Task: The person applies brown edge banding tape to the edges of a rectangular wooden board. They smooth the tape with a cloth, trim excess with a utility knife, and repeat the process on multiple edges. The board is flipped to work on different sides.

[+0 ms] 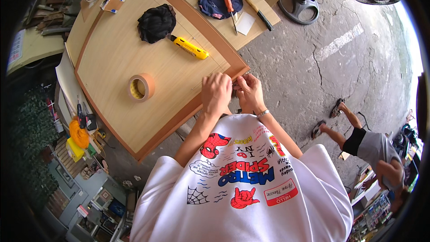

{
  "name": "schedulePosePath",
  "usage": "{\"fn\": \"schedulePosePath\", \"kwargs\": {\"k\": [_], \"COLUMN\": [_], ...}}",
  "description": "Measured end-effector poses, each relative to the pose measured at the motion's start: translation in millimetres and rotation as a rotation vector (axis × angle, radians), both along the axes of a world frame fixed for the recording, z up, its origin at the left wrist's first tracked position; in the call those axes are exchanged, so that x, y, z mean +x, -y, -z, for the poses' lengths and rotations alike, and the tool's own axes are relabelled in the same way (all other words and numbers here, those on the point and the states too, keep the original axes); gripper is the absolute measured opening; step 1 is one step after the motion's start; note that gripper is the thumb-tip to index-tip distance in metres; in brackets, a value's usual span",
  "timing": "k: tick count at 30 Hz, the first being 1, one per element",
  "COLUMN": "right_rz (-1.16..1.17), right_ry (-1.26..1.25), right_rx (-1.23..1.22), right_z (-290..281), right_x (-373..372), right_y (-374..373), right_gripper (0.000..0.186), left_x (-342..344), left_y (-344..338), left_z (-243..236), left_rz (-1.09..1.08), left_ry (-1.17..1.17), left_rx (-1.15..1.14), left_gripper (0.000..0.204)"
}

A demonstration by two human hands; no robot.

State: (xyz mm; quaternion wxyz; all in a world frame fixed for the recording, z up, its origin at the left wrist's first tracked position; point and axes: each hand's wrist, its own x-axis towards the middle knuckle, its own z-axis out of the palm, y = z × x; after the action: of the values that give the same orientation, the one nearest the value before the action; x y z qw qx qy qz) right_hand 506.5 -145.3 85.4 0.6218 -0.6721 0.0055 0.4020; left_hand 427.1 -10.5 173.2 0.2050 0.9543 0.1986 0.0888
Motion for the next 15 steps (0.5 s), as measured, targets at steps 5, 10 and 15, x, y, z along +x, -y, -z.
{"fn": "schedulePosePath", "kwargs": {"k": [5,10,15], "right_rz": [0.009,0.051,0.105], "right_ry": [0.043,0.018,0.038], "right_rx": [0.02,0.061,-0.027], "right_z": [1.7,-2.3,-12.9], "right_x": [-0.2,8.3,24.6], "right_y": [5.5,3.5,-1.7], "right_gripper": [0.021,0.022,0.022], "left_x": [-27.1,-81.6,-147.7], "left_y": [28.6,22.8,7.8], "left_z": [-3.4,-5.3,-12.6], "left_rz": [0.16,-0.374,-0.314], "left_ry": [0.037,0.099,-0.056], "left_rx": [0.085,-0.028,0.056], "left_gripper": [0.025,0.052,0.016]}}
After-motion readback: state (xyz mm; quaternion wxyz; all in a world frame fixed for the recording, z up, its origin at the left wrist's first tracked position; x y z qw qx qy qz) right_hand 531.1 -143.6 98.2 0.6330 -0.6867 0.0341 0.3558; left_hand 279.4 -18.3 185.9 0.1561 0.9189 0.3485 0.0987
